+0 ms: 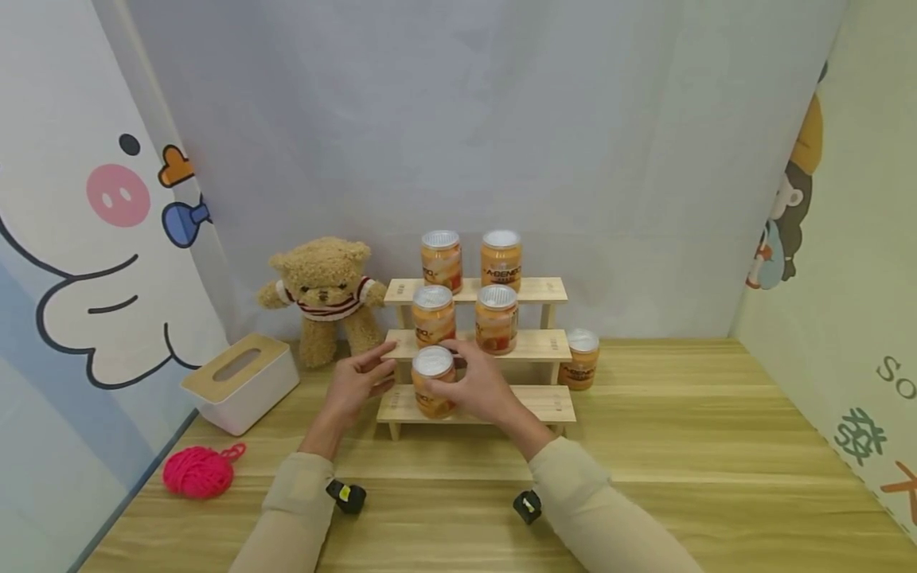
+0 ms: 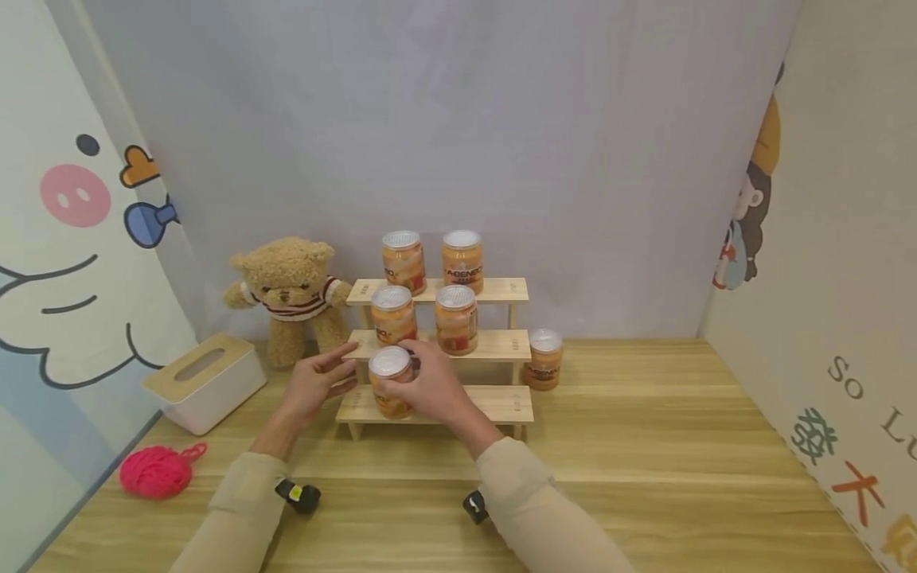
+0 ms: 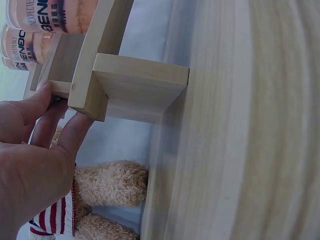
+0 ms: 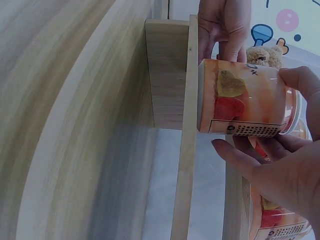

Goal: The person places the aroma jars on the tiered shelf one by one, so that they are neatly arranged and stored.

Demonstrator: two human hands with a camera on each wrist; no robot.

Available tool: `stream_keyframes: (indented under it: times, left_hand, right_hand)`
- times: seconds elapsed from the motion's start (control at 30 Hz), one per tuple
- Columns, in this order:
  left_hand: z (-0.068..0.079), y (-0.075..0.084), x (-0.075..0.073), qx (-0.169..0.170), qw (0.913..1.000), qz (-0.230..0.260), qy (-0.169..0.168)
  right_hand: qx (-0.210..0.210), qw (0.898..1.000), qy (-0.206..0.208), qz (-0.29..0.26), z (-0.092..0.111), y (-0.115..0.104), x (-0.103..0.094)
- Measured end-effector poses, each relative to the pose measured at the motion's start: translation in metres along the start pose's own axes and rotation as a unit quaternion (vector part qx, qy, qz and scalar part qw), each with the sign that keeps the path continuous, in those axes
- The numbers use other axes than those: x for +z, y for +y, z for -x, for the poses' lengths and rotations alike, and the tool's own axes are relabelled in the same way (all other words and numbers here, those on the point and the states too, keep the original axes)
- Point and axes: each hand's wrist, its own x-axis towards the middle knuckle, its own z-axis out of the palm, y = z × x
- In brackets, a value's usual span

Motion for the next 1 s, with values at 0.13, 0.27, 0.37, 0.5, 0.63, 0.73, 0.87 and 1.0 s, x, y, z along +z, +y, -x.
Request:
stream_keyframes:
  times: [0.13,0.27,0.37,0.5,0.63,0.73,0.87,1.0]
  left_hand:
    - [0.000,0.001,0.000,0.003,1.0000,0.002,0.001]
    - [0.000,0.002,0.000,0.003,1.0000,0.003,0.003]
    - [0.000,0.001,-0.001,0.003,1.0000,0.000,0.004]
    - [0.000,0.001,0.000,-0.002,1.0000,0.001,0.004]
    - [-0.001,0.000,0.000,-0.002,1.0000,0.005,0.004]
    - [-0.001,0.000,-0.001,0.002,1.0000,0.004,0.003]
    - [-0.001,0.000,0.000,-0.002,1.0000,0.006,0.000]
    - [-0.001,-0.001,0.000,0.000,1.0000,0.009,0.004]
  right_hand:
    - [-0.005,1.000,0.003,-0.003,-0.002,-0.002,0.002]
    - [-0.009,1.000,0.013,-0.007,-0.002,-0.002,0.003]
    - [-0.004,1.000,0.019,-0.013,-0.002,-0.002,0.003]
    - [0.009,1.000,0.026,-0.011,-0.001,-0.002,0.003]
    - [0.003,1.000,0.030,0.000,0.000,-0.001,0.003]
    - [-0.004,1.000,0.031,-0.005,0.003,0.000,0.002]
    - [0.006,0.999,0.044,-0.009,0.011,0.001,-0.002]
    - [0.005,0.998,0.063,0.001,0.022,-0.001,-0.010]
